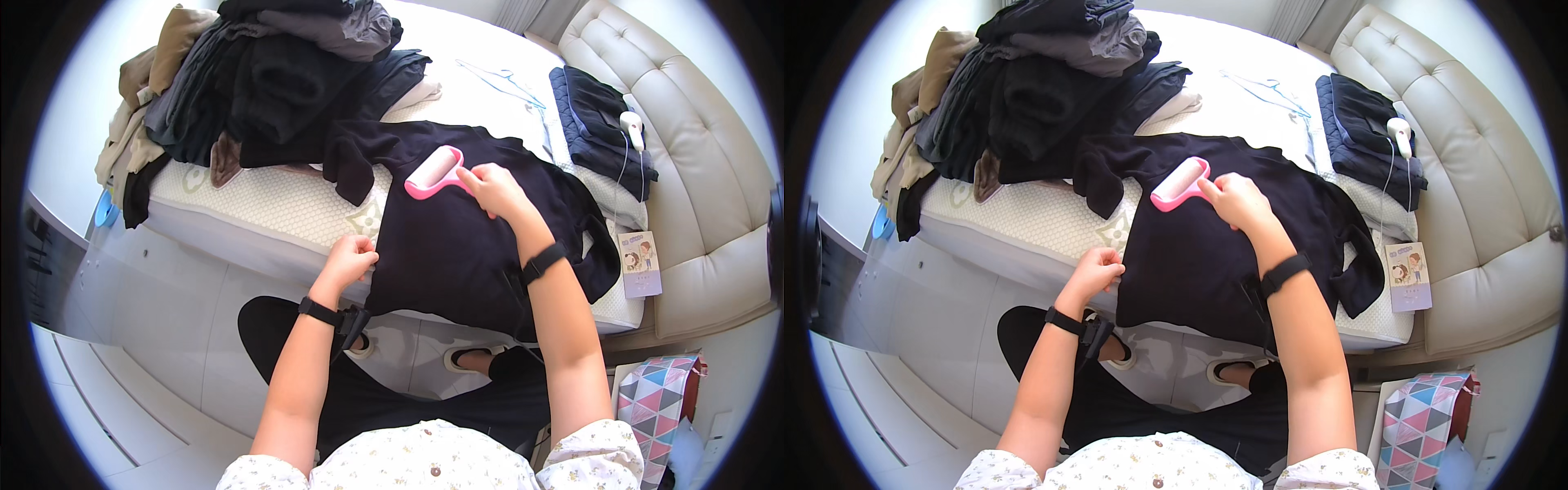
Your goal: The person uses a lint roller to remove debris from a black sweater placed on a bed, rolling the tool across different parts of the fabric and peeling off a used adhesive sheet.
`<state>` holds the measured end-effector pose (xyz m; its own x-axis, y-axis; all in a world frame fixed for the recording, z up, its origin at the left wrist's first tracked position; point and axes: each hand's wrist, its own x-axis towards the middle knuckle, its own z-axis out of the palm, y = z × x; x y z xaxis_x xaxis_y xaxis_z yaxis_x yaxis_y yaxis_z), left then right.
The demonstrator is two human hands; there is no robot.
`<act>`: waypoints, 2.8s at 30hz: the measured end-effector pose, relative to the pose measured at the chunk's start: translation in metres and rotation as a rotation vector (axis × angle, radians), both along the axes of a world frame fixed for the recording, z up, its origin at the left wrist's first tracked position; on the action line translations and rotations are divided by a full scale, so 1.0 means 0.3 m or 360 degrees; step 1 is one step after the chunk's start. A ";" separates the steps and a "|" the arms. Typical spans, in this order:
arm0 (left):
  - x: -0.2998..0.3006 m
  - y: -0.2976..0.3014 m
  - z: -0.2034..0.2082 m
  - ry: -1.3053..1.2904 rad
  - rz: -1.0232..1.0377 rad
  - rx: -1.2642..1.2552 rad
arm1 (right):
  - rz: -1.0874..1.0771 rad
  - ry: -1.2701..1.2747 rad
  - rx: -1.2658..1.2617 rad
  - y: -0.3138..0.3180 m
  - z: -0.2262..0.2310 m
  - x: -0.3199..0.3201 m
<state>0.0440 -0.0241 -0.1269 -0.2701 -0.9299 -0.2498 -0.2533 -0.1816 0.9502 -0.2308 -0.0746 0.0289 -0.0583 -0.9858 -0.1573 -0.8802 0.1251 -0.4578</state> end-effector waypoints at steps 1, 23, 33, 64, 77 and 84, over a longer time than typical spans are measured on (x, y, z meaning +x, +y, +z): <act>-0.006 -0.001 0.002 -0.0002 -0.0006 -0.0004 | 0.0022 -0.0102 0.0015 0.029 -0.010 -0.016; -0.023 0.009 -0.020 -0.0047 0.0115 -0.0010 | 0.0063 -0.0556 -0.0272 -0.113 -0.210 0.156; -0.027 0.001 0.044 -0.0270 0.0036 -0.0132 | -0.0023 -0.0644 -0.0197 -0.033 -0.049 -0.047; -0.012 -0.056 0.116 0.0087 0.0021 0.0272 | 0.0377 -0.0199 -0.0255 0.338 -0.037 -0.194; 0.005 -0.036 0.082 0.0199 -0.0163 0.0456 | 0.0534 -0.0094 0.0051 0.330 -0.246 -0.026; -0.040 -0.028 0.116 0.0145 -0.0196 0.0522 | 0.0463 -0.0125 0.0095 0.364 -0.227 -0.049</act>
<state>0.0319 -0.0324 -0.0922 -0.4101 -0.7634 -0.4991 -0.2095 -0.4537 0.8662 -0.2456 0.0346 -0.0391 0.2397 -0.9482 -0.2085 -0.8452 -0.0982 -0.5254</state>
